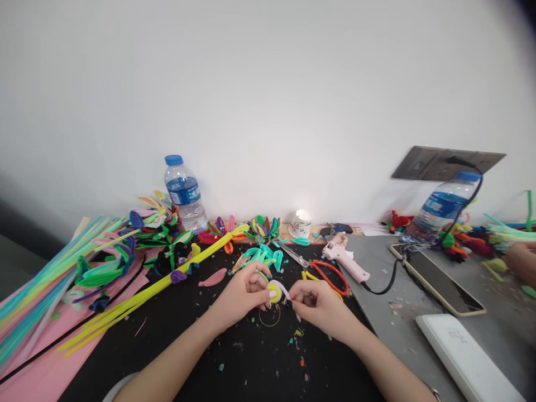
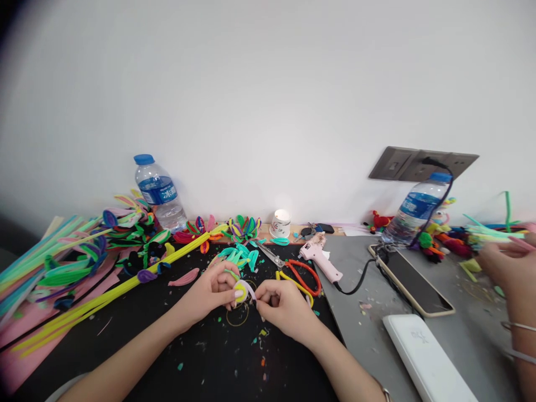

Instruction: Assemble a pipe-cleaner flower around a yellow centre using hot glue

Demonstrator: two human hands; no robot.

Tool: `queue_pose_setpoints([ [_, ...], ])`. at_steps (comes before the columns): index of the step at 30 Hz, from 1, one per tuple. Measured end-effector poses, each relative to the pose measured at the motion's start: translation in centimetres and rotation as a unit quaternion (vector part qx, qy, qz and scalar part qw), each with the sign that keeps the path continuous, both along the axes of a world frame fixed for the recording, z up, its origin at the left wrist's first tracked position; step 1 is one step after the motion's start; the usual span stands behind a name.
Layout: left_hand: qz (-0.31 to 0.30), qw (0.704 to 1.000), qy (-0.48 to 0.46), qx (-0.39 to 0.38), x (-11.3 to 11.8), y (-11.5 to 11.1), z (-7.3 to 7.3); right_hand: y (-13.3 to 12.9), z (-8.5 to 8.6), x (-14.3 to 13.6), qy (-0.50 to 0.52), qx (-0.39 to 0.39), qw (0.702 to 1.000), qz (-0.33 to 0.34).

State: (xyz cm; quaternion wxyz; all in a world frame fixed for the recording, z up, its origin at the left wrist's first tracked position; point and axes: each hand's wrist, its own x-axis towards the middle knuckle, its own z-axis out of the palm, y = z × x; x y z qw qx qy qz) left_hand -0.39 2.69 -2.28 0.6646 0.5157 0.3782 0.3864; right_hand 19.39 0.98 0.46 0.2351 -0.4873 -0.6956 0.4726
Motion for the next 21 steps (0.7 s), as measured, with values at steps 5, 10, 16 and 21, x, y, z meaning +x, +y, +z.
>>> queue_pose_setpoints([
  [5, -0.012, 1.000, -0.008, 0.001, 0.06, -0.18, -0.04, 0.12, -0.12, -0.01, 0.001, 0.008, 1.000, 0.000],
  [10, -0.008, 1.000, -0.015, 0.005, 0.12, -0.32, 0.25, 0.11, -0.03, -0.04, 0.004, 0.010, 1.000, -0.001],
  [16, 0.001, 1.000, -0.017, 0.006, 0.03, -0.39, 0.40, 0.05, 0.01, 0.07, 0.008, 0.013, 1.000, 0.001],
  [21, 0.017, 1.000, -0.007, 0.017, 0.07, -0.35, 0.38, 0.16, 0.10, 0.12, -0.002, 0.029, 1.000, 0.005],
])
